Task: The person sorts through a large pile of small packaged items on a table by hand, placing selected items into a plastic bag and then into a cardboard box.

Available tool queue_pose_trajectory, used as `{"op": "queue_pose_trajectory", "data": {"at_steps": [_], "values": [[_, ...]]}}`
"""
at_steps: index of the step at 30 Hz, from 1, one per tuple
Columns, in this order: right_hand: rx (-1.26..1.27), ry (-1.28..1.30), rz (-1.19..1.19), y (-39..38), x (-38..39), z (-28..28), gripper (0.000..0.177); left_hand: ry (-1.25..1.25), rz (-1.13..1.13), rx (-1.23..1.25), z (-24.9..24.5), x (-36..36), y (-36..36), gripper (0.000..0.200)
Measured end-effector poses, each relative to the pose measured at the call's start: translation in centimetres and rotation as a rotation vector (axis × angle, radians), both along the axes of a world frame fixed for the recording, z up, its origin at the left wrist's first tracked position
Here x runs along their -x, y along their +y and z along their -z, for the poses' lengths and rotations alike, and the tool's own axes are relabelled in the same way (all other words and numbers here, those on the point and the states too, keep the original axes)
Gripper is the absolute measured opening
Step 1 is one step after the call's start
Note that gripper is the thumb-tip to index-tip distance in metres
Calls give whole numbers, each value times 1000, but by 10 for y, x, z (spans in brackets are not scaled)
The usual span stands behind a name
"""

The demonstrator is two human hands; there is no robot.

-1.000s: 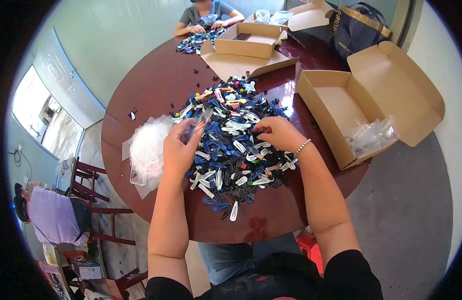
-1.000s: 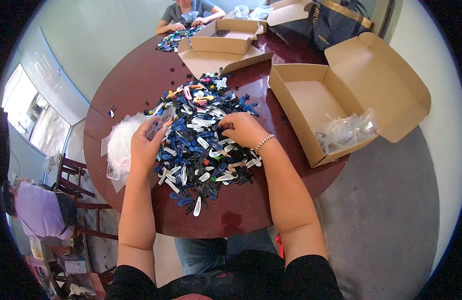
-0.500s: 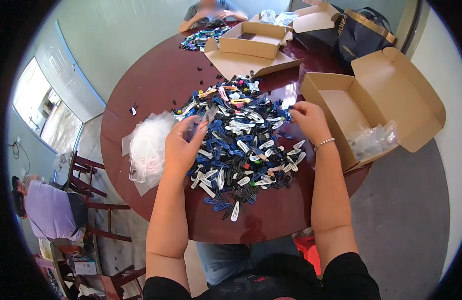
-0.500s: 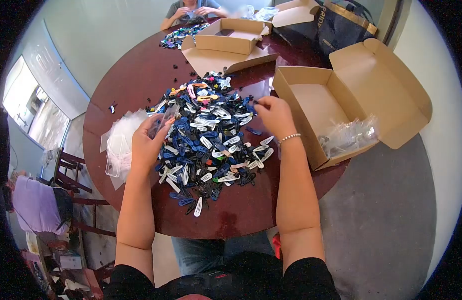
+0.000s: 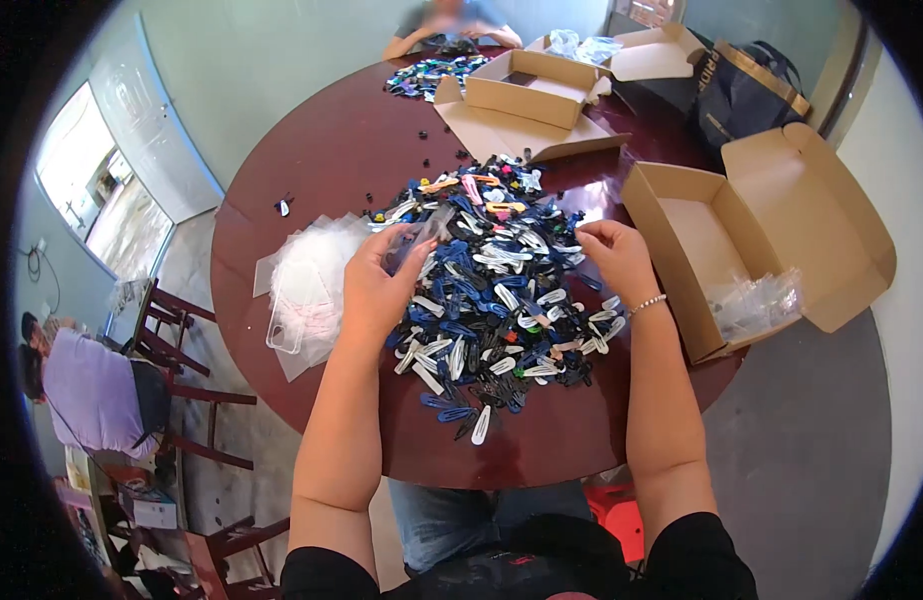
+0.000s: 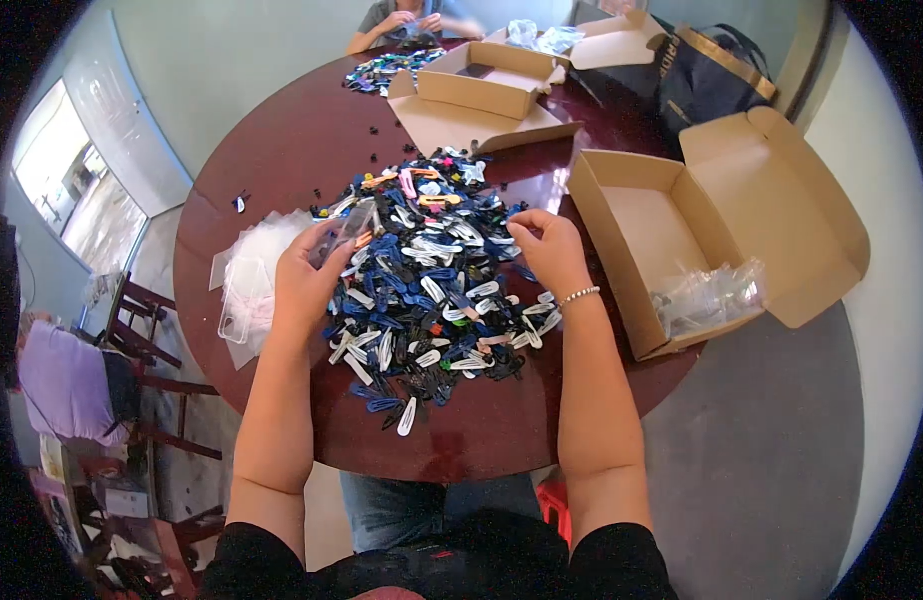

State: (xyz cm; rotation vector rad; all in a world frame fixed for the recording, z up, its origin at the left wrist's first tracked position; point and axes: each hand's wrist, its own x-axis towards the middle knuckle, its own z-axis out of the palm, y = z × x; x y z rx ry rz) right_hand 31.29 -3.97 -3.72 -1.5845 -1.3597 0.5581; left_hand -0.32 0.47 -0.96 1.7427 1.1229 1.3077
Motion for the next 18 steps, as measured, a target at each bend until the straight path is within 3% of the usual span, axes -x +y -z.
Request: {"op": "queue_pose_trajectory", "data": {"at_steps": [7, 10, 16, 17, 18], "values": [[-242, -144, -117, 4, 62, -5, 31, 38, -125, -107, 13, 13, 19, 39], [-407, -459, -136, 22, 69, -7, 37, 22, -142, -116, 13, 15, 22, 39], [-111, -451, -119, 87, 94, -33, 65, -92, -182, -138, 5, 24, 21, 39], [75, -377, -117, 91, 97, -39, 74, -84, -215, -135, 10, 25, 28, 39], [77, -512, -129, 112, 93, -25, 84, -88, -229, -142, 10, 27, 29, 39]]}}
